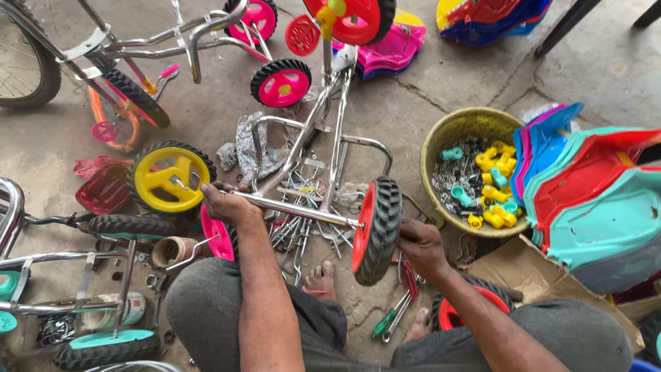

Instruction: The person assembles a child's tricycle by attaching wheels, pedals, and a handlebar to the metal frame. They use various tools including a wrench and pliers to secure the components together.

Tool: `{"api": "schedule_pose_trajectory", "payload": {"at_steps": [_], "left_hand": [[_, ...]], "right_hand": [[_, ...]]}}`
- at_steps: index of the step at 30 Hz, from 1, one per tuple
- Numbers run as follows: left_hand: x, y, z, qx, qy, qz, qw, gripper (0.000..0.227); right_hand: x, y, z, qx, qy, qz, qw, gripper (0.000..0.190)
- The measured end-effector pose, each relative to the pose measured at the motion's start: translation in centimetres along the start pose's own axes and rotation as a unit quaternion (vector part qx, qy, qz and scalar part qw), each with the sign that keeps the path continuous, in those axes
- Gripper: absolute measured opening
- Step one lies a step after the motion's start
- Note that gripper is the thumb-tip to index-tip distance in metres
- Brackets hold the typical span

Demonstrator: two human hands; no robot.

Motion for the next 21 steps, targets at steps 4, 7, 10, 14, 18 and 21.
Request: {"api": "schedule_pose_trajectory", "payload": {"at_steps": [4, 7, 10, 14, 18, 21], "left_hand": [[0.6, 2.1, 0.0, -0.083, 0.037, 0.028, 0.995, 0.043], [1.5, 3.8, 1.0, -0.054, 0.088, -0.011, 0.995, 0.049], [2.1, 3.5, 0.2, -0.087, 0.092, -0.026, 0.992, 0.047], [3.4, 1.3, -4.1, -0.161, 0.175, -0.107, 0.965, 0.038], [0.9, -5.7, -8.1, -0.076, -0.095, 0.183, 0.976, 0.032], [-2.4, -17.4, -8.4, 0.131, -0.183, 0.434, 0.872, 0.046]], "right_hand": [[0.0, -1.8, -1.8, -0.062, -0.078, 0.010, 0.995, 0.021], [0.0, -2.6, -3.1, -0.118, -0.006, -0.011, 0.993, 0.023], [0.2, -3.1, -2.0, -0.094, 0.005, -0.023, 0.995, 0.029], [0.7, -2.5, 0.8, -0.065, 0.103, -0.028, 0.992, 0.037], [4.7, -2.4, 6.7, 0.000, -0.146, -0.153, 0.977, 0.028], [6.1, -3.1, 14.4, 0.120, -0.206, -0.213, 0.947, 0.023]]}}
Point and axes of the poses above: each hand's wrist, its own y-axis towards the middle knuckle, its own x-axis out of the back of the hand, z = x × y, the point moved 7 cm from there along y, towards the middle knuckle, and after that the axes turned 4 degrees about -y, right-handed, at the moved point
